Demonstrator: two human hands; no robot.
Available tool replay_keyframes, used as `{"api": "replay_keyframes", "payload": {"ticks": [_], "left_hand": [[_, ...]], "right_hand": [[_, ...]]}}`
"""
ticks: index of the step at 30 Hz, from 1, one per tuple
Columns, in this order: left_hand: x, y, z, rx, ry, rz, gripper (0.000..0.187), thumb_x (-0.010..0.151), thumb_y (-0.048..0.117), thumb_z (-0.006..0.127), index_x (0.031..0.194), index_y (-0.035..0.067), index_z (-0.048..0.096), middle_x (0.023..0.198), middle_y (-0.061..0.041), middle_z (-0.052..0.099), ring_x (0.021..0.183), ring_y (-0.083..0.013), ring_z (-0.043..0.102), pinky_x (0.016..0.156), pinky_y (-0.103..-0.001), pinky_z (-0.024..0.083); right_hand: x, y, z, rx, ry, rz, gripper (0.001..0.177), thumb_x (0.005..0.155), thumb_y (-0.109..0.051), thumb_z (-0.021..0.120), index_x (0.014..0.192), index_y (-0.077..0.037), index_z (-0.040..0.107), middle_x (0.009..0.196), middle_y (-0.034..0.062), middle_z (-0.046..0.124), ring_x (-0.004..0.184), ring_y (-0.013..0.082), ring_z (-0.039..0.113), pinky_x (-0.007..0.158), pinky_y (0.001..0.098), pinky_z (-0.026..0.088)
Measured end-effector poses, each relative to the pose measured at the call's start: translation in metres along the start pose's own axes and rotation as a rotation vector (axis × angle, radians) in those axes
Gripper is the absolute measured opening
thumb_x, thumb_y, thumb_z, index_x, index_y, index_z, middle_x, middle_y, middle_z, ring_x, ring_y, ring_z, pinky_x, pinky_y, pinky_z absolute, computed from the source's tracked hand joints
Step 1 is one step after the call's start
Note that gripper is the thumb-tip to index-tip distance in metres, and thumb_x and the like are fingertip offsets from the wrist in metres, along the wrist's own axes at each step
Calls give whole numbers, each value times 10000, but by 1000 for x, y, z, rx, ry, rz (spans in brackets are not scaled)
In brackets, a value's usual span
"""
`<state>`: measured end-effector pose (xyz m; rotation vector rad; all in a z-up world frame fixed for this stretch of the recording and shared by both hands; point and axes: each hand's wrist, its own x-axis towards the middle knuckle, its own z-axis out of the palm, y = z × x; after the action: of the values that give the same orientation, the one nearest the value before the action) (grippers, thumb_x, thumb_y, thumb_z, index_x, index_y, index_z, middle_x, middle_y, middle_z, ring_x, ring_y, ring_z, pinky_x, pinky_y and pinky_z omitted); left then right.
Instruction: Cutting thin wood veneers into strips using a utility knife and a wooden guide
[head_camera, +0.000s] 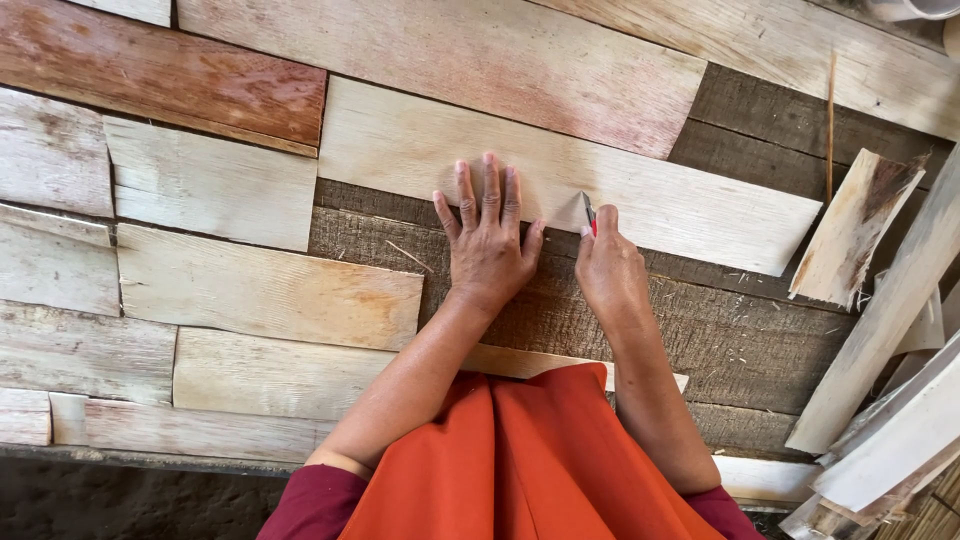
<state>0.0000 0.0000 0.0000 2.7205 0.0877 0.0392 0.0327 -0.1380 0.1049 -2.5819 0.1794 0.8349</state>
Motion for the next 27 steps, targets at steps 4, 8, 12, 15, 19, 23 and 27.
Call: {"api": "replay_keyframes", "payload": {"ticks": [4,8,12,15,19,23,27], "left_hand": [[1,1,-2,-2,-2,-1,792,998,493,541,1609,79,254,1688,-207,68,1527,-514,-33,1155,-752,-8],[0,2,-3,0,-4,-4,791,1002,490,542,1612,81,247,1689,-205,54,1527,-513,-37,1155,-753,-9],[1,1,-3,-2,-7,-5,796,1000,492,543,1611,78,247,1689,-206,53,1526,-514,-45,1155,-751,-12],[0,1,-2,-5,-11,-3,796,998,486,547,1612,79,245,1690,-205,46,1526,-513,-52,1154,-752,-20],[1,0,-1,-1,-11,-3,799,995,489,550,1611,78,251,1690,-203,45,1526,-510,-51,1152,-754,-15],[1,0,1,2,-2,-3,801,991,490,560,1609,79,259,1690,-203,47,1526,-509,-55,1151,-753,-22],[1,-1,3,0,8,-4,812,983,491,570,1611,84,255,1692,-198,44,1527,-505,-61,1153,-749,-36]], "right_hand": [[1,0,1,24,-1,33,195,1112,-180,321,1259,-82,403,1018,361,666,818,464,720,681,540,571],[-2,-2,-1,2,-13,21,176,1107,-188,331,1233,-82,392,1024,387,653,861,532,706,684,580,554],[-2,-4,-2,24,-12,13,188,1109,-188,317,1241,-79,395,1069,399,645,924,557,690,727,595,555],[0,1,0,-9,-14,10,172,1102,-192,337,1224,-81,388,1023,405,647,904,580,683,716,623,547],[-3,-5,-3,-16,-8,6,167,1095,-181,345,1215,-75,394,1019,411,647,908,587,680,726,635,543],[-1,1,0,-31,-7,-8,156,1091,-182,356,1200,-76,394,989,403,649,887,594,677,721,637,538],[3,7,5,23,0,-6,148,1094,-188,347,1198,-93,394,945,366,658,819,557,692,657,595,534]]}}
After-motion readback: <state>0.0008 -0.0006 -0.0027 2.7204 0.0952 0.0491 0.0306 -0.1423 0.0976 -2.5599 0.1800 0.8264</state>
